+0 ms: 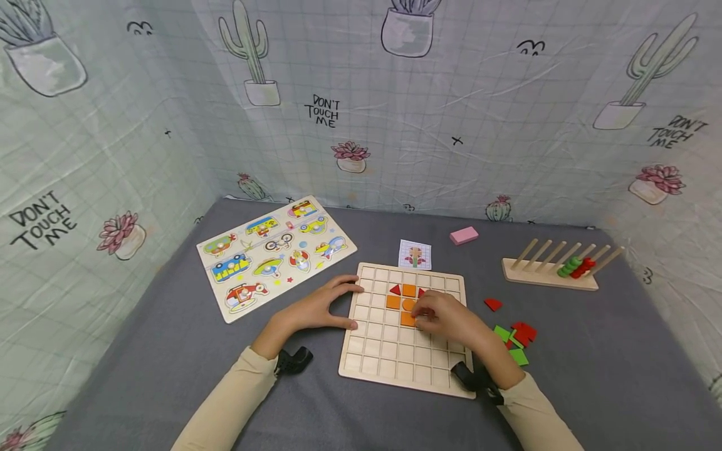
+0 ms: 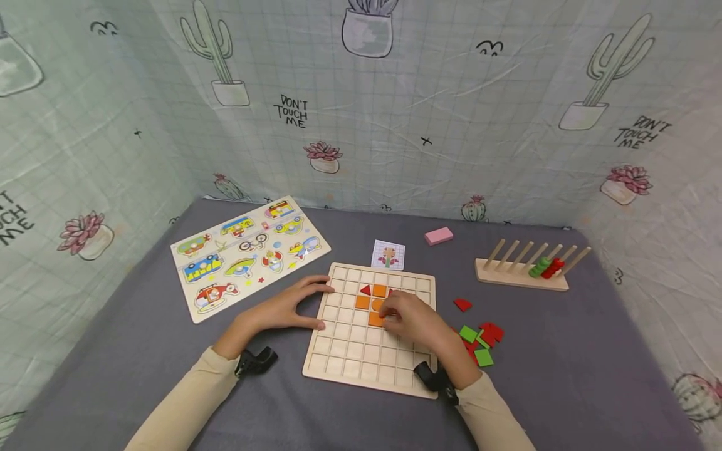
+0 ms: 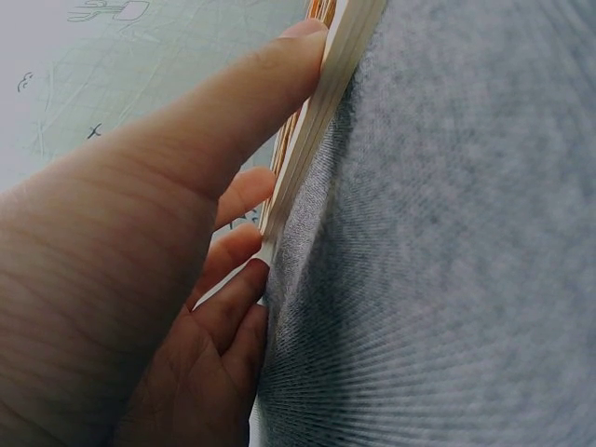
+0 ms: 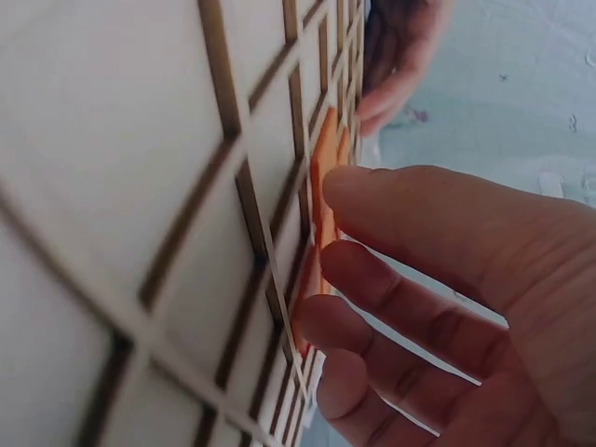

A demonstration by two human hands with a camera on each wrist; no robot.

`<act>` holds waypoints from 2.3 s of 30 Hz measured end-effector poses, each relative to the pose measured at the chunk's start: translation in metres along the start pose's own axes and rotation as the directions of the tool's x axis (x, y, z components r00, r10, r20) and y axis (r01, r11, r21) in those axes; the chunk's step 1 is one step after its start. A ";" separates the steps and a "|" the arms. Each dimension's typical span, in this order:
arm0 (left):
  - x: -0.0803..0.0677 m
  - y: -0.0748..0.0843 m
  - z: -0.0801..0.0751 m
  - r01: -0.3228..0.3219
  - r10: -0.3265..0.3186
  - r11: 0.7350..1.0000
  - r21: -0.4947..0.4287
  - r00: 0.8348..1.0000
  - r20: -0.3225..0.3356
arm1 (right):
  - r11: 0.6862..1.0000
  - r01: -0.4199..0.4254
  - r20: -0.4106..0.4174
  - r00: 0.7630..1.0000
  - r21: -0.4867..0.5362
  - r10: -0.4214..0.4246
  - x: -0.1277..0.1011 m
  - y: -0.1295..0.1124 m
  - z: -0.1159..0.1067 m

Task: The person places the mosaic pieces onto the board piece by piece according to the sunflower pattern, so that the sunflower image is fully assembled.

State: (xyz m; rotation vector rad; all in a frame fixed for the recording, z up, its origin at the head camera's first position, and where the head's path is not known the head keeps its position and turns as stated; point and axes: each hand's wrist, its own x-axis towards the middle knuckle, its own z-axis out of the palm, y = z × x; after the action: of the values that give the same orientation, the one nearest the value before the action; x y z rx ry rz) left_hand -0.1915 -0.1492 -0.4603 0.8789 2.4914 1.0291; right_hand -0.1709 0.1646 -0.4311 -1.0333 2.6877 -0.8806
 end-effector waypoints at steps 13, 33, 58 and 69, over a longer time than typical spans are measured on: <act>-0.004 -0.003 -0.002 0.015 -0.015 1.000 0.006 1.000 -0.011 | 0.994 -0.105 -0.070 0.992 0.031 0.107 -0.028 0.018 -0.026; 0.000 -0.002 0.000 0.004 -0.004 1.000 0.002 1.000 -0.002 | 0.978 -0.207 -0.053 0.977 -0.007 0.207 -0.075 0.047 -0.062; 0.000 -0.002 0.000 -0.007 0.007 1.000 0.007 1.000 -0.007 | 0.978 -0.202 0.015 0.979 0.048 0.201 -0.072 0.054 -0.049; 0.001 -0.003 0.001 -0.013 0.013 1.000 0.011 1.000 -0.009 | 0.985 -0.172 -0.014 0.985 0.018 0.172 -0.069 0.052 -0.048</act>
State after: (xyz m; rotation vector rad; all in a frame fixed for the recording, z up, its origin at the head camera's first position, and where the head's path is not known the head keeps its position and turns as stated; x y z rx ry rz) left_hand -0.1932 -0.1500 -0.4632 0.8970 2.5043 1.0275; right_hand -0.1636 0.2637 -0.4266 -0.7792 2.7264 -0.8801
